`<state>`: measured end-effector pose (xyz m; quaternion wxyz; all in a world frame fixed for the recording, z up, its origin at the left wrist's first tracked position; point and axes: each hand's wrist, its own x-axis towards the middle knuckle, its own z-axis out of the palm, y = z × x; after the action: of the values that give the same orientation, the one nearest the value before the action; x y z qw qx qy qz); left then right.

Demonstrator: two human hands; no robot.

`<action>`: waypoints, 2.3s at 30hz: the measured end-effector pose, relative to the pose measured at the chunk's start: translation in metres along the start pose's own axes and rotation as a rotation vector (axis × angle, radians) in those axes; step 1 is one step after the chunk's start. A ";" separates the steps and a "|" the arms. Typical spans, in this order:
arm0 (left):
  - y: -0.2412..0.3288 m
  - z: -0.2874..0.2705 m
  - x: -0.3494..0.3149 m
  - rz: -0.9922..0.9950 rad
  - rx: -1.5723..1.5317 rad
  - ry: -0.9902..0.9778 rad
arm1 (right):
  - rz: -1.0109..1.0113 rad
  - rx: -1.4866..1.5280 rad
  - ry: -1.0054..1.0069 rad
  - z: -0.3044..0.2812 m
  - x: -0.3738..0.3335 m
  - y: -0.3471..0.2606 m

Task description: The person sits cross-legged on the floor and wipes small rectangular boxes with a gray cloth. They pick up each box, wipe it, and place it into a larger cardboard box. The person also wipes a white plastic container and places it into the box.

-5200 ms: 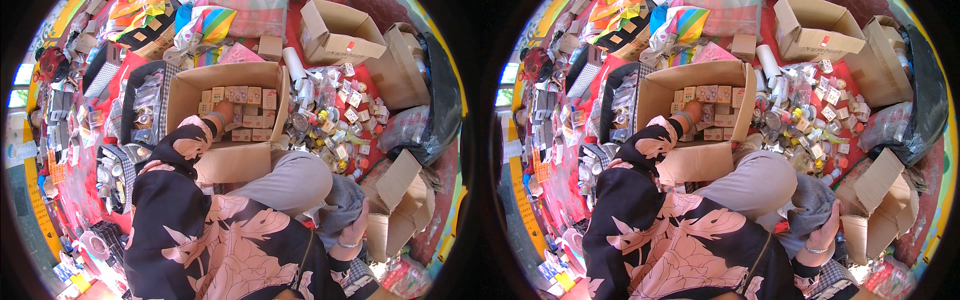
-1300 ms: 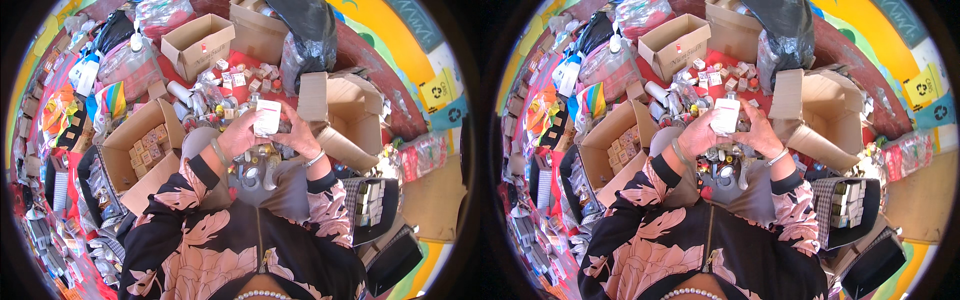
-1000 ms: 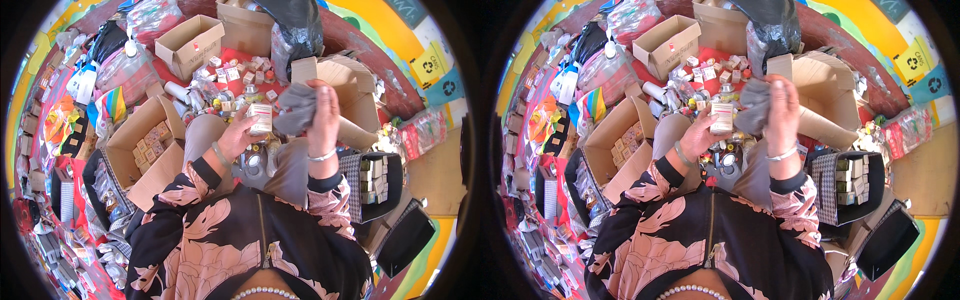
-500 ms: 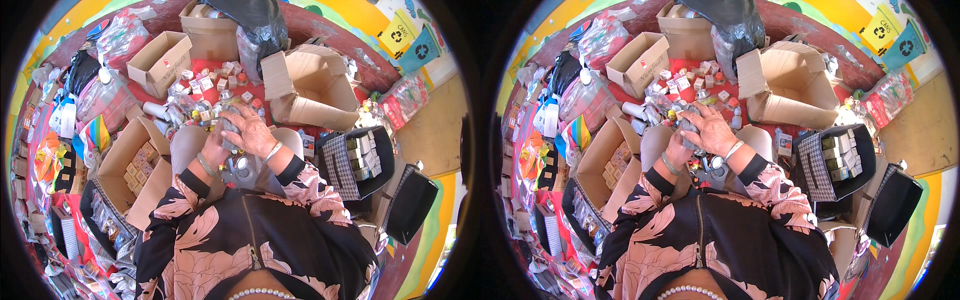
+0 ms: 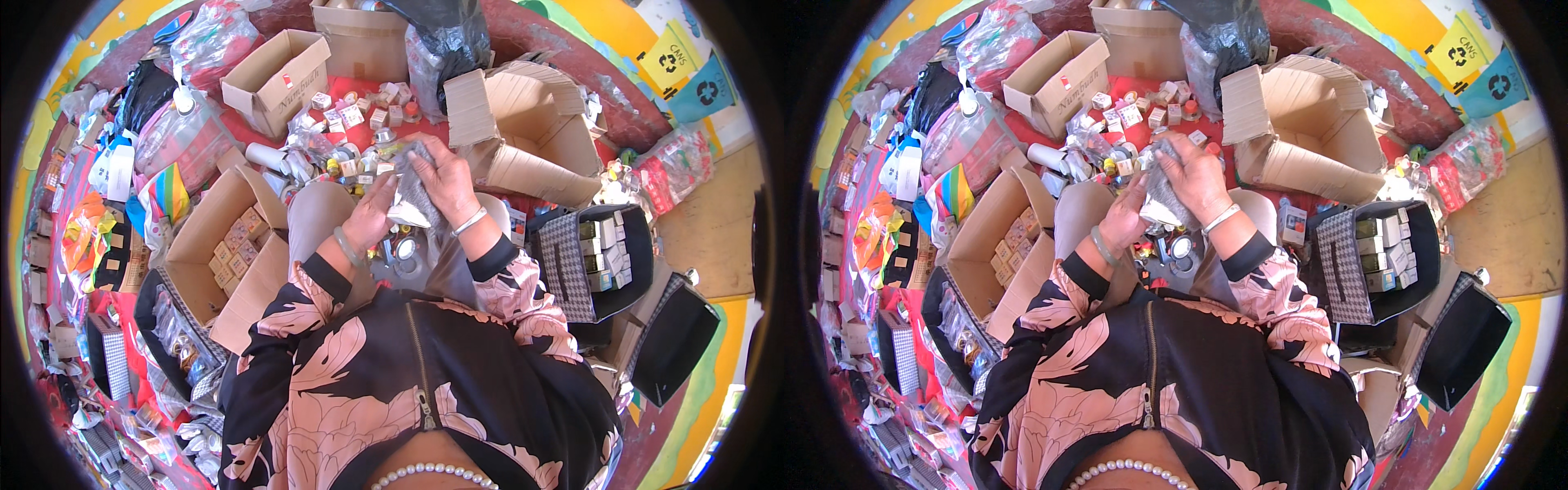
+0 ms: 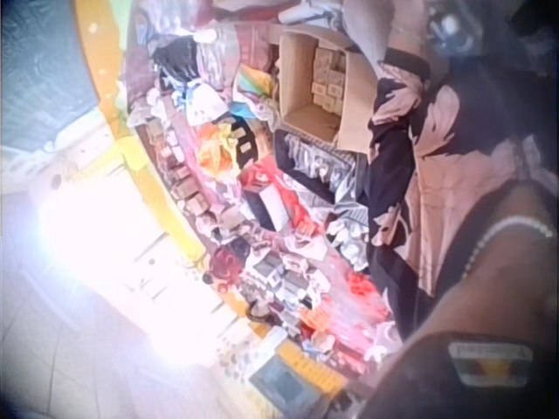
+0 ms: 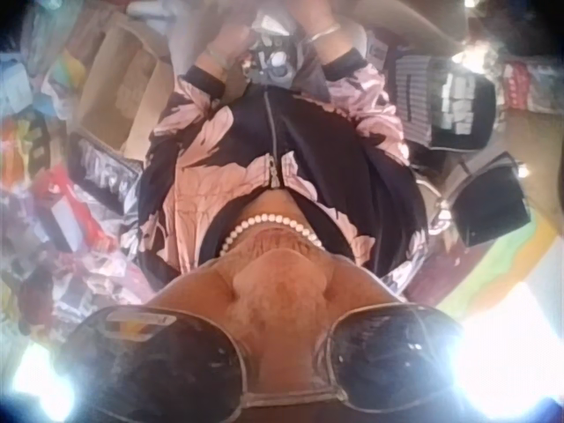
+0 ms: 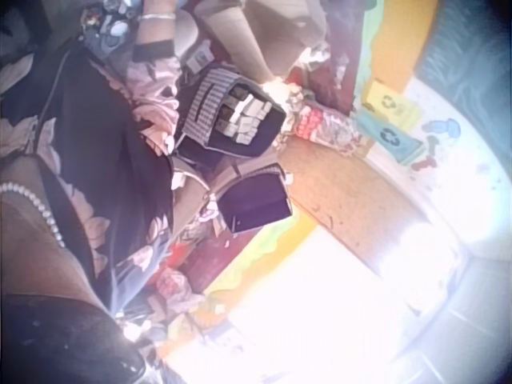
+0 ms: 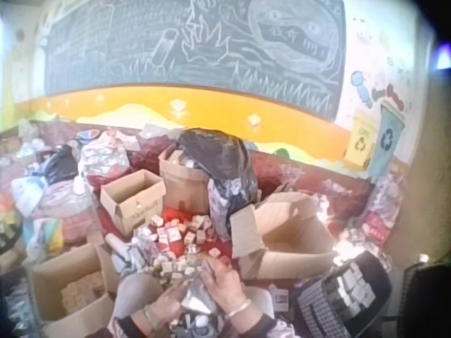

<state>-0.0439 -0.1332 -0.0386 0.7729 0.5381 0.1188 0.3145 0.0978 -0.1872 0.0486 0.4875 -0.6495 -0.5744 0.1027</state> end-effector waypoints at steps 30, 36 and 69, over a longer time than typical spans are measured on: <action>0.012 0.005 0.006 -0.227 -0.770 -0.003 | 0.784 1.339 0.207 -0.003 -0.004 0.046; 0.028 0.010 0.008 -0.188 -0.862 -0.109 | 0.540 1.017 0.207 -0.009 -0.019 0.017; -0.002 -0.008 0.007 -0.374 -0.697 -0.178 | 0.354 0.074 0.136 0.025 -0.011 0.031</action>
<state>-0.0422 -0.1236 -0.0420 0.9602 0.2381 0.0336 0.1423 0.0972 -0.1791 0.0082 0.5230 -0.7276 -0.4127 0.1638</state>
